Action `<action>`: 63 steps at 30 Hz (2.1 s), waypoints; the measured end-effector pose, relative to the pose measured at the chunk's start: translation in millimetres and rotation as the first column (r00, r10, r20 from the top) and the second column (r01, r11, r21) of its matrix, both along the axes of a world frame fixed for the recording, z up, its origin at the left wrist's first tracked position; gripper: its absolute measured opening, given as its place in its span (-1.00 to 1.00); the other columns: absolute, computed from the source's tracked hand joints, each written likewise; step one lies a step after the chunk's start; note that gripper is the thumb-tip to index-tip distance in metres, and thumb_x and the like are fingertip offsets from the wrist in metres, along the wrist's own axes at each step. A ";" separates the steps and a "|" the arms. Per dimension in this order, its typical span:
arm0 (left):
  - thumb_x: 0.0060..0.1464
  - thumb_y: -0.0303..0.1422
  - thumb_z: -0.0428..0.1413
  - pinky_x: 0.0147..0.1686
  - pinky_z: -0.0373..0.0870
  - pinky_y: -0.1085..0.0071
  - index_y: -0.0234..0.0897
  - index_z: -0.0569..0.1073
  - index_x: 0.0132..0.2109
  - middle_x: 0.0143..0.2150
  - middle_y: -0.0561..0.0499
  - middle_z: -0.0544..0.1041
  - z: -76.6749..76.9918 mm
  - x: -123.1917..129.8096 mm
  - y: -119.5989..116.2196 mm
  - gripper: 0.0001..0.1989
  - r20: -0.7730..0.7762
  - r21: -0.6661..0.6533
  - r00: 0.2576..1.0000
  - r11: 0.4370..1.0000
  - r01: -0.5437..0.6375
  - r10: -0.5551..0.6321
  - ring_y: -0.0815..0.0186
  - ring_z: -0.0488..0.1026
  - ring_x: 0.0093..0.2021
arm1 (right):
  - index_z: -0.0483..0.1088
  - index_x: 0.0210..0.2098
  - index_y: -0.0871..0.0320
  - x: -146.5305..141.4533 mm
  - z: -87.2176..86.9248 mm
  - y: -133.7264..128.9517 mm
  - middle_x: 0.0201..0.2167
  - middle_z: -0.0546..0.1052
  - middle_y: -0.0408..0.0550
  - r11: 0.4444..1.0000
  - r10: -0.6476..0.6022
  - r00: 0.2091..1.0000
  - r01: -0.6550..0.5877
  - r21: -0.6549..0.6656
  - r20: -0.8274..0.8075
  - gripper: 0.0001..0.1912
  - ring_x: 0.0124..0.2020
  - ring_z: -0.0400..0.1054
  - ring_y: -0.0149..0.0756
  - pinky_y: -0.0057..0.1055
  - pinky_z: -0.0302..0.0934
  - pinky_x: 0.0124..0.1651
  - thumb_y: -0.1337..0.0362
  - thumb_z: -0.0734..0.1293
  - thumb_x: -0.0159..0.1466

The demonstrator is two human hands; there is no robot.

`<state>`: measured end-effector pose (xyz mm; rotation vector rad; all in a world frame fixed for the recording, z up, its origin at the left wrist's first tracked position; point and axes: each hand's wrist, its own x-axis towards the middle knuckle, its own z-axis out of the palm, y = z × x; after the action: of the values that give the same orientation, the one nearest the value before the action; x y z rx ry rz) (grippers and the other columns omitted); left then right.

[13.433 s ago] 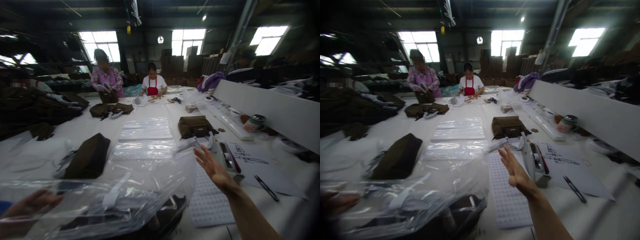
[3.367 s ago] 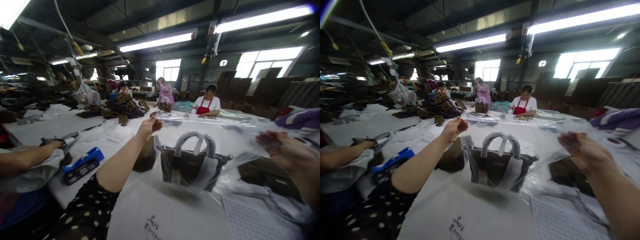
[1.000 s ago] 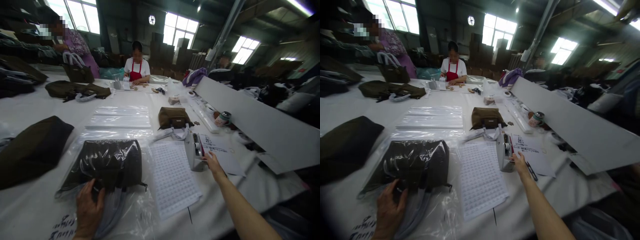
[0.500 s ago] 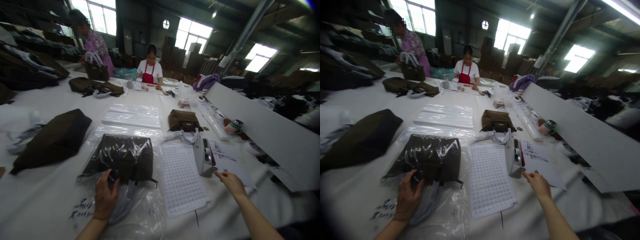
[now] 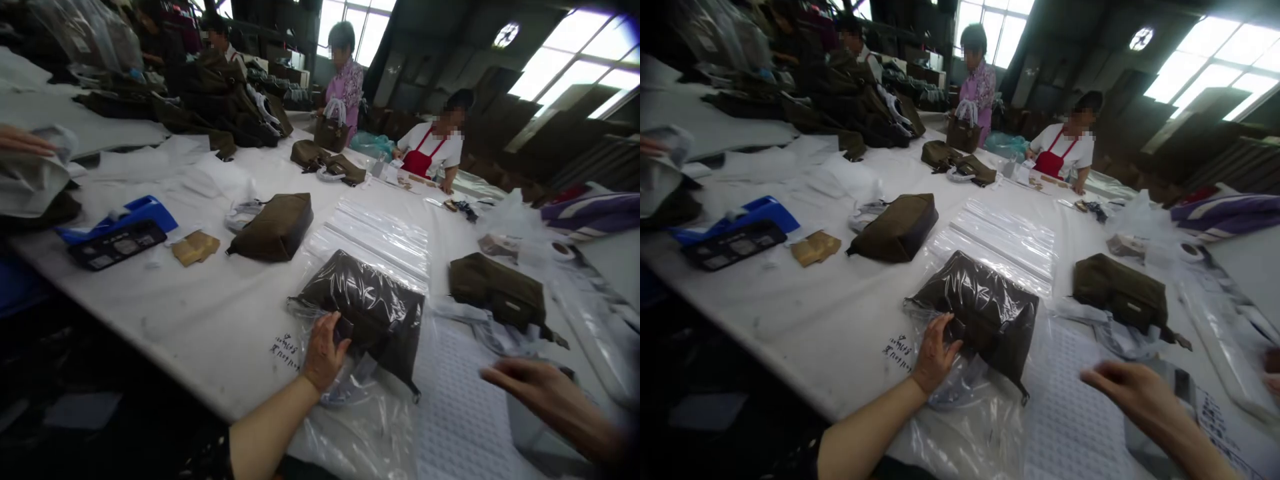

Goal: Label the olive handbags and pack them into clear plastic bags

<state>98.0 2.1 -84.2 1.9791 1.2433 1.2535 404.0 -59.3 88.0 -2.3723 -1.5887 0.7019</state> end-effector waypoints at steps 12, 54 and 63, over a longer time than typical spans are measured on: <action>0.15 -0.37 0.02 0.12 0.23 -0.03 -0.22 0.15 0.18 0.22 -0.20 0.19 -3.6 -5.3 1.2 -0.55 0.028 0.002 0.999 0.999 0.044 -0.044 0.08 0.13 0.22 | 0.48 -0.46 0.23 -198.4 -29.2 158.9 -0.49 0.51 0.14 0.748 0.654 0.601 -0.605 -0.272 0.460 -0.70 -0.33 0.41 -0.05 -0.26 0.23 -0.31 0.08 0.42 0.03; 0.19 -0.33 -0.09 -0.19 0.43 0.30 -0.30 0.38 -0.08 -0.24 -0.09 0.53 58.0 -110.6 -91.3 -0.76 -0.180 -0.139 0.972 0.975 -0.175 0.149 0.22 0.49 -0.19 | 0.16 -0.30 0.07 -151.8 -127.5 -91.0 -0.75 0.23 -0.35 0.909 0.066 0.983 0.011 0.416 -0.170 -0.70 -0.72 0.24 -0.38 -0.48 0.07 -0.60 -0.03 0.19 0.23; 0.23 -0.14 -0.17 0.18 0.08 0.02 -0.44 0.00 0.27 0.25 -0.22 0.15 18.6 -41.8 -51.0 -0.40 -0.658 0.144 0.733 0.926 0.349 -0.174 0.06 -0.03 0.29 | 0.21 -0.14 0.08 -133.3 -141.1 -99.3 -0.59 0.39 -0.26 0.845 0.139 0.970 -0.012 0.535 -0.198 -0.61 -0.61 0.31 -0.40 -0.46 0.23 -0.49 -0.01 0.29 0.16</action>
<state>56.1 -48.9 -65.6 2.8102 1.0358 0.6229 270.7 -158.6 -53.1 -1.7682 -1.5354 0.4480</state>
